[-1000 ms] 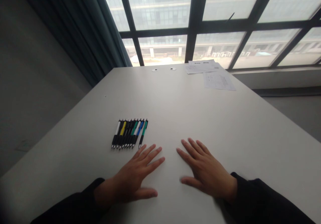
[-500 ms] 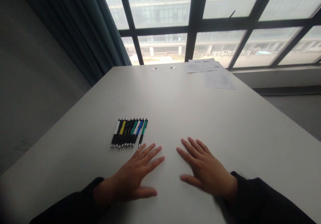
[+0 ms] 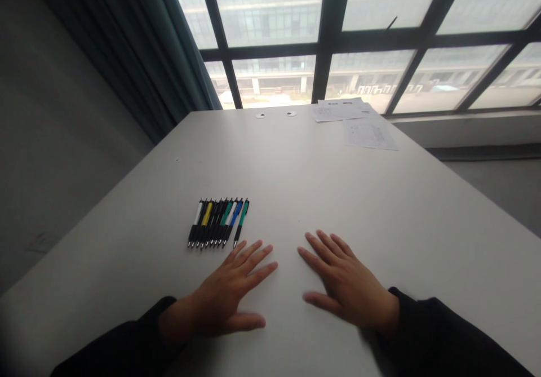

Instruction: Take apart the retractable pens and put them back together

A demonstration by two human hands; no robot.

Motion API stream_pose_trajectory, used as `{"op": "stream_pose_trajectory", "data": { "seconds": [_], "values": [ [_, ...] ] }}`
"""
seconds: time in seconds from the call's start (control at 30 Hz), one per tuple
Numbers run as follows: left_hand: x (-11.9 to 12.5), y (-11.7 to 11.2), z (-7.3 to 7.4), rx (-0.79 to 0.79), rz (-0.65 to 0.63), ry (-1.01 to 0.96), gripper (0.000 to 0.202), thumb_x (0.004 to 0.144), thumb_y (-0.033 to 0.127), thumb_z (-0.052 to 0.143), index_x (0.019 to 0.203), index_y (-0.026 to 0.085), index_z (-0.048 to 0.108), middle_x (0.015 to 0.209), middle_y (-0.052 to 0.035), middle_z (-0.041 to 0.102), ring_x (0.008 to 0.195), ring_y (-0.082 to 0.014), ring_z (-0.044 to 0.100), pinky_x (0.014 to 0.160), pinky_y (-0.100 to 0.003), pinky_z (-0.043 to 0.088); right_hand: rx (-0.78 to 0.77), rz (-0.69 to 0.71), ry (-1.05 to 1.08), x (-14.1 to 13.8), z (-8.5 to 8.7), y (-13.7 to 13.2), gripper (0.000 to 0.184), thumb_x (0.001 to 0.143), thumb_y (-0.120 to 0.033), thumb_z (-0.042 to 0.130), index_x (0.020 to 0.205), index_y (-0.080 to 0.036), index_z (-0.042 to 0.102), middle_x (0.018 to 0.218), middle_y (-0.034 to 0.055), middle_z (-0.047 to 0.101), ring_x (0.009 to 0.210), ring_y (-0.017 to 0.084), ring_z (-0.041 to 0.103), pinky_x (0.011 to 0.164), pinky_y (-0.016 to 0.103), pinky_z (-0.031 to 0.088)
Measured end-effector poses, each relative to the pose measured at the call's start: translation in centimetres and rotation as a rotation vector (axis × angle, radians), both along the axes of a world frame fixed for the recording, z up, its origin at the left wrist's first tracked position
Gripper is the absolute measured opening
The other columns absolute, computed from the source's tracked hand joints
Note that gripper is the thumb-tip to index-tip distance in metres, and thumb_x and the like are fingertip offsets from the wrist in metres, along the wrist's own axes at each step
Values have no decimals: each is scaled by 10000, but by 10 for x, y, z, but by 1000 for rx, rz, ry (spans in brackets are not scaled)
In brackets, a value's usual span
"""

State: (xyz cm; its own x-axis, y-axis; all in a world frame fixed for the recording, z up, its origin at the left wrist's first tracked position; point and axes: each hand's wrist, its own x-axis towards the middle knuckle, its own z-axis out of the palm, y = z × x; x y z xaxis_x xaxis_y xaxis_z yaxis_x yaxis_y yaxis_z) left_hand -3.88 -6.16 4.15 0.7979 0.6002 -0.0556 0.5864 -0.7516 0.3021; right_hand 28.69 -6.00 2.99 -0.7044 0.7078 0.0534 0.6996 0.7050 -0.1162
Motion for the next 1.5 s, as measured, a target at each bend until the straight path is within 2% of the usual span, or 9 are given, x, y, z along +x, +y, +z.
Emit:
{"op": "stream_pose_trajectory", "data": {
  "seconds": [0.3, 0.73, 1.5],
  "values": [
    [0, 1, -1, -11, 5, -6, 912, 850, 763, 508, 1571, 243, 306, 1666, -137, 211, 1536, -402, 161, 1214, -660, 145, -1, -6, 26, 0, 0, 0, 798, 937, -627, 518, 1605, -288, 243, 1665, 98, 227, 1521, 362, 239, 1182, 566, 297],
    [-1, 1, -3, -16, 8, -10, 907, 856, 778, 474, 1570, 246, 307, 1668, -131, 203, 1537, -404, 157, 1211, -666, 151, 27, 2, -21, 0, -1, 0, 796, 951, -642, 472, 1612, -278, 220, 1670, 98, 199, 1524, 361, 225, 1166, 579, 336],
    [-3, 0, -6, 2, 8, -39, 908, 847, 777, 492, 1566, 250, 319, 1662, -133, 229, 1531, -404, 182, 1214, -658, 159, 13, -5, 12, -1, -3, -1, 789, 944, -622, 503, 1606, -285, 240, 1671, 86, 199, 1527, 358, 217, 1179, 576, 312]
  ]
}}
